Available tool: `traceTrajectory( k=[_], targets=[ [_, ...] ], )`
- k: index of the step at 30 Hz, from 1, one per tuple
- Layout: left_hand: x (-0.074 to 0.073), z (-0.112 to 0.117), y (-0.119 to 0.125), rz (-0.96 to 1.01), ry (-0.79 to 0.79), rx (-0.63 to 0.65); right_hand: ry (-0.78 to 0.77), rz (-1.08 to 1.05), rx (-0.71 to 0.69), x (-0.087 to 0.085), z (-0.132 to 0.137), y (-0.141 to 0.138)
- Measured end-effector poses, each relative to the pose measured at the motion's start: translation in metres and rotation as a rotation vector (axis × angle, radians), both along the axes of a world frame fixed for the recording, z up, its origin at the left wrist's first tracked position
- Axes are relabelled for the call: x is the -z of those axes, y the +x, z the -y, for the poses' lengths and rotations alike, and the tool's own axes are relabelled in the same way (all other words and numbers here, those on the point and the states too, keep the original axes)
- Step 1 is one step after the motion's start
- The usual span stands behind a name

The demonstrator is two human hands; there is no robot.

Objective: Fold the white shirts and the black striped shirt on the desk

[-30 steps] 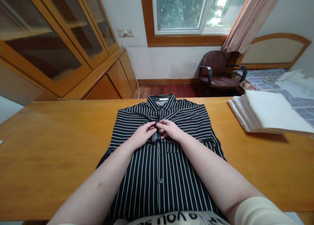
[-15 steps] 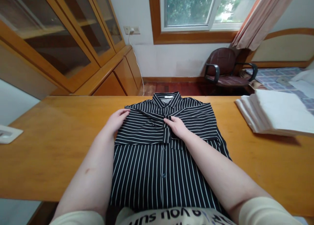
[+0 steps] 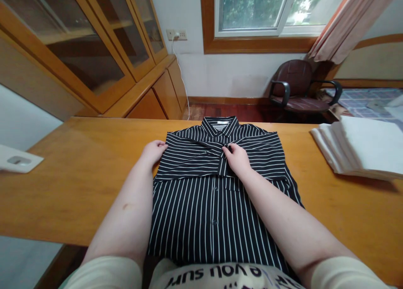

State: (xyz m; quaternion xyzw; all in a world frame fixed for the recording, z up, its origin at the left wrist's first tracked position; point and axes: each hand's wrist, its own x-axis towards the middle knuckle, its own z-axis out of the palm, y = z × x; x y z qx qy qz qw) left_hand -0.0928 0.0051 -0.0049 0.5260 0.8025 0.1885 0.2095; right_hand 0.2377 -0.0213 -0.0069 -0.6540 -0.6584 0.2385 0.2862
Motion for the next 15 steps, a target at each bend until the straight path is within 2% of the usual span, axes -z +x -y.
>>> traceTrajectory(
  k=[3,8,12,15],
  targets=[
    [0.003,-0.001,-0.001,-0.051,0.026,0.001,-0.041,0.149,-0.007,0.001,-0.001,0.000],
    [0.002,0.000,0.005,-0.096,0.113,0.015,-0.058,0.201,-0.011,0.001,-0.004,0.000],
    [0.004,0.000,0.015,-0.224,0.226,0.233,-0.068,0.185,-0.009,-0.001,-0.004,0.001],
    [0.008,0.000,0.022,-0.302,0.145,0.429,-0.078,0.198,-0.012,-0.001,-0.003,0.001]
  ],
)
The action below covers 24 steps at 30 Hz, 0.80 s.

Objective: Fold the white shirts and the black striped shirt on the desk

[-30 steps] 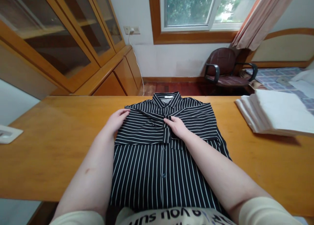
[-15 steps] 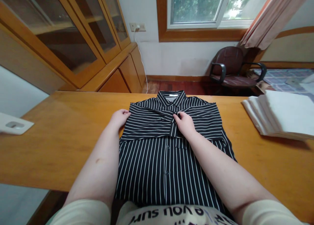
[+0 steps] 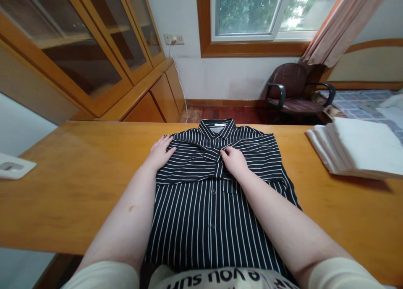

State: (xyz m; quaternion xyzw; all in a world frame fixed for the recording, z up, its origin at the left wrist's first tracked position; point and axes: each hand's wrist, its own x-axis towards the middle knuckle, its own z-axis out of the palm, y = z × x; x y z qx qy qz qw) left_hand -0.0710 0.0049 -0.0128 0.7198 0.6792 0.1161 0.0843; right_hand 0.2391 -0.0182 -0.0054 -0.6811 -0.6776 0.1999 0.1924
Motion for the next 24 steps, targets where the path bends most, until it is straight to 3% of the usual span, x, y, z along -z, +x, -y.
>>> traceTrajectory(
  k=[4,13,17,21,24],
  targets=[
    [0.005,-0.002,0.006,-0.104,-0.159,0.065,-0.003,0.012,-0.007,0.001,-0.001,0.001],
    [0.007,-0.004,0.017,-0.175,-0.196,-0.026,-0.017,0.069,-0.014,-0.001,-0.007,0.005],
    [0.001,-0.016,0.006,-0.128,-0.256,-0.018,-0.019,0.091,-0.018,-0.003,-0.005,0.006],
    [-0.007,-0.034,-0.023,0.096,-0.126,-0.029,-0.040,0.071,-0.005,-0.003,-0.006,0.008],
    [-0.005,-0.038,-0.038,0.192,0.001,-0.065,-0.033,0.052,0.001,-0.001,-0.008,0.010]
  ],
)
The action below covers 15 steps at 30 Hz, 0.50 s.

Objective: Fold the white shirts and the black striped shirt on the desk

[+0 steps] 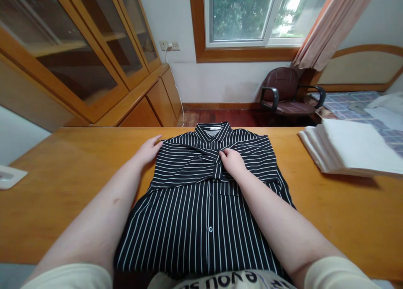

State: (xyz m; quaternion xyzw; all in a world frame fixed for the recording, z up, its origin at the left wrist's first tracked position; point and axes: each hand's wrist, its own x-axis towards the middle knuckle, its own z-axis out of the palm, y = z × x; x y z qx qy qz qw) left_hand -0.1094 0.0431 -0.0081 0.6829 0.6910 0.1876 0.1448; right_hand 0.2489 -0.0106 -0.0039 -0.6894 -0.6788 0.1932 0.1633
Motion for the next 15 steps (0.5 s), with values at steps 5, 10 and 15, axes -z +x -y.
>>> traceTrajectory(
  k=[5,10,15],
  targets=[
    [0.014,0.008,0.002,-0.010,0.008,0.034,-0.002,-0.008,0.003,0.000,-0.001,0.000],
    [0.019,0.007,0.010,-0.332,-0.107,0.136,0.026,0.003,0.018,0.000,-0.002,0.001],
    [0.018,-0.001,0.017,-0.434,-0.146,0.122,0.031,0.093,0.036,0.003,-0.005,0.005]
  ],
)
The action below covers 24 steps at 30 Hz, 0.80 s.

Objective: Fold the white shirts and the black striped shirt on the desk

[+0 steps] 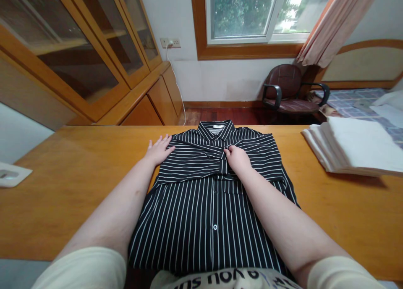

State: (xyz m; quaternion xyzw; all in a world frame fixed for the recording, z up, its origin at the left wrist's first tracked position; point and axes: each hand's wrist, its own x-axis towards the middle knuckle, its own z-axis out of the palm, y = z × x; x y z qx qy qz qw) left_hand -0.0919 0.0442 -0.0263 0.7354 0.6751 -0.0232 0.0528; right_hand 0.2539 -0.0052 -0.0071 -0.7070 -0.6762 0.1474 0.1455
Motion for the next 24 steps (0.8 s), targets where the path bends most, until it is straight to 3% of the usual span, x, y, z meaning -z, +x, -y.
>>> traceTrajectory(
  k=[4,7,10,12,15,19,22,24],
  targets=[
    [0.002,-0.003,0.003,-0.007,0.012,-0.005,0.000,0.042,0.021,0.000,0.000,0.001],
    [0.003,-0.004,0.004,0.011,0.021,-0.007,0.175,-0.009,-0.016,-0.003,0.005,0.001],
    [0.003,-0.005,0.004,0.053,0.033,-0.020,0.332,-0.057,-0.320,-0.004,0.012,-0.003],
    [0.002,-0.004,0.004,0.118,0.062,-0.053,0.284,-0.028,-0.529,0.001,0.014,-0.007],
    [0.001,0.005,0.001,0.323,0.152,-0.162,0.142,0.062,-0.623,0.011,0.014,-0.011],
    [0.001,0.044,-0.010,0.568,0.195,-0.273,0.090,0.096,-0.636,0.017,0.012,-0.011],
    [-0.001,0.090,-0.016,0.547,0.083,-0.161,0.095,0.097,-0.627,0.016,0.011,-0.011],
    [-0.003,0.119,-0.015,0.431,0.026,-0.100,0.098,0.099,-0.615,0.016,0.010,-0.010]
  ],
)
